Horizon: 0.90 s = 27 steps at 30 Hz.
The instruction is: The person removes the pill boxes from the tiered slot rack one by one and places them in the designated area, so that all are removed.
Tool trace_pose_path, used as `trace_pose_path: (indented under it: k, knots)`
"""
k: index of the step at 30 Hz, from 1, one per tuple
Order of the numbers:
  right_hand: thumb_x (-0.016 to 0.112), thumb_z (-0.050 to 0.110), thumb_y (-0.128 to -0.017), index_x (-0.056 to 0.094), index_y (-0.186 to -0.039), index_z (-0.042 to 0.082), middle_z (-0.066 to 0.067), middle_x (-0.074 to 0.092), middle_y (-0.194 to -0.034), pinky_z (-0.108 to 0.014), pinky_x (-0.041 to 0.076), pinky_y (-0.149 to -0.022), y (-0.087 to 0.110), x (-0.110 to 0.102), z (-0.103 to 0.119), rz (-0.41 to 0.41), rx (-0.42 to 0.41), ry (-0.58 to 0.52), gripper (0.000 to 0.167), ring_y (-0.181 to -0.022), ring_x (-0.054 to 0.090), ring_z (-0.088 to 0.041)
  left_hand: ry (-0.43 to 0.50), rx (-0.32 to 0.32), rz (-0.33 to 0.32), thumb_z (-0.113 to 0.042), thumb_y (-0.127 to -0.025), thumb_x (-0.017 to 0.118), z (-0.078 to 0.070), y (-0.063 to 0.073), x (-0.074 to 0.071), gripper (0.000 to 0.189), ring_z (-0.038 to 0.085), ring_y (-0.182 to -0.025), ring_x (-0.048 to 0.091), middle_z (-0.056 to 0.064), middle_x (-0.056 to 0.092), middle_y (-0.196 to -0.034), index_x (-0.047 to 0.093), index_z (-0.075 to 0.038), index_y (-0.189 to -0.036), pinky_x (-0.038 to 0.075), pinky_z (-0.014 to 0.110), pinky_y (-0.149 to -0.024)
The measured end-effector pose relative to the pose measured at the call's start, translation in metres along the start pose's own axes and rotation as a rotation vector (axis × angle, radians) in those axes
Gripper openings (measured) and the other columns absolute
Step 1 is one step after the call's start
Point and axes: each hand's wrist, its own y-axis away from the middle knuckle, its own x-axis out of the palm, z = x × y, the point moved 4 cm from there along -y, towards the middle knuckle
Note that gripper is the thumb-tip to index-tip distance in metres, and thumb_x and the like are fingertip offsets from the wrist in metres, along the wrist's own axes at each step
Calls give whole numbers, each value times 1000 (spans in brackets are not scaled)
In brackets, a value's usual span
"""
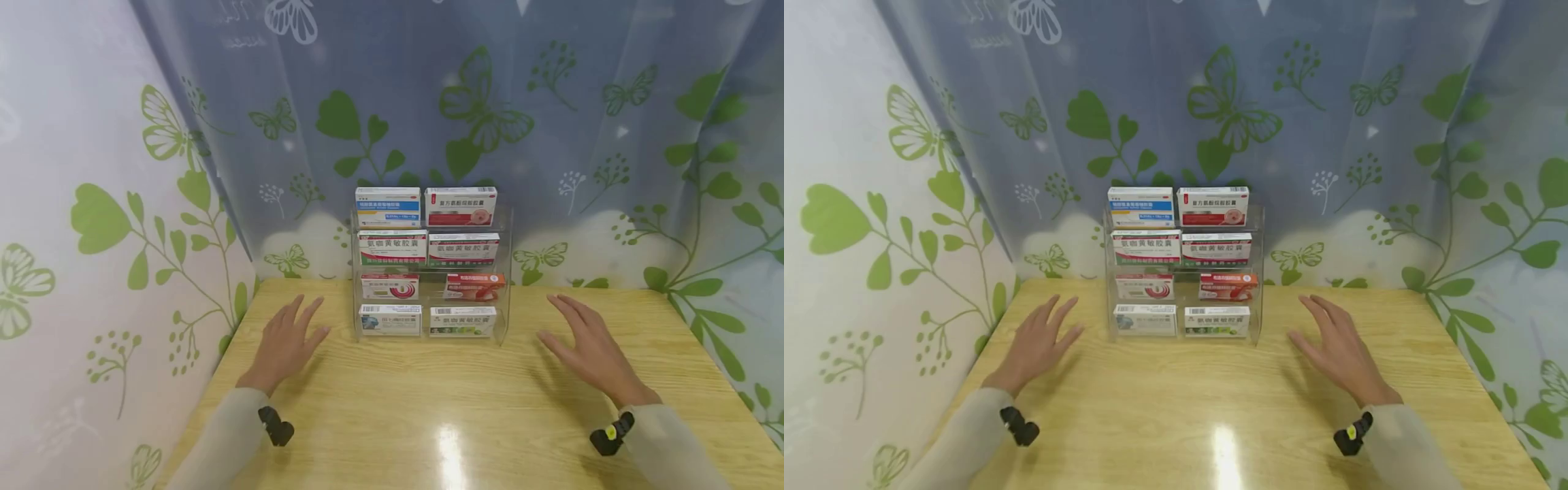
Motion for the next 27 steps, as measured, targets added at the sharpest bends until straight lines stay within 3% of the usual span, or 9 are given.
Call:
trace_pose_path:
  k: [6,9,14,18,23,27]
  knots:
    - [75,38,-105,45,-165,9,-28,46,-163,-80,39,-113,-19,4,17,-25,-3,-24,73,-147,42,-55,75,56,-59,-42,-113,60,-17,-19,-8,66,61,-151,40,32,33,-172,37,-17,-170,40,85,-113]
    - [75,36,-105,46,-164,9,-26,49,-160,-77,45,-109,-27,7,26,-32,-12,-37,71,-141,49,-51,143,77,-77,-36,-113,62,-24,-29,-10,64,61,-151,39,32,34,-170,38,-15,-169,39,83,-116]
    - [77,27,-104,50,-161,7,-24,56,-150,-66,60,-96,-37,16,40,-46,-50,-62,66,-122,61,-43,309,116,-53,-22,-113,61,-37,-43,-9,58,55,-158,31,30,29,-173,39,-10,-166,34,78,-125]
    - [78,19,-103,57,-155,7,-21,60,-141,-64,61,-99,-44,24,48,-48,-62,-111,58,-120,64,-43,416,142,-35,-19,-114,60,-47,-53,-6,55,52,-156,37,27,27,-174,41,-7,-164,39,74,-125]
    - [79,21,-103,64,-148,8,-16,63,-139,-62,62,-101,-50,34,56,-20,-58,-166,50,-118,67,-38,510,127,-40,-13,-112,62,-55,-61,0,53,49,-145,52,25,28,-174,45,-8,-162,54,61,-117]
    - [78,24,-104,66,-146,10,-15,66,-138,-60,64,-100,-53,42,63,32,-51,-202,47,-116,69,-34,570,74,-45,-11,-112,62,-56,-63,5,51,49,-145,54,22,33,-172,48,-12,-160,57,58,-115]
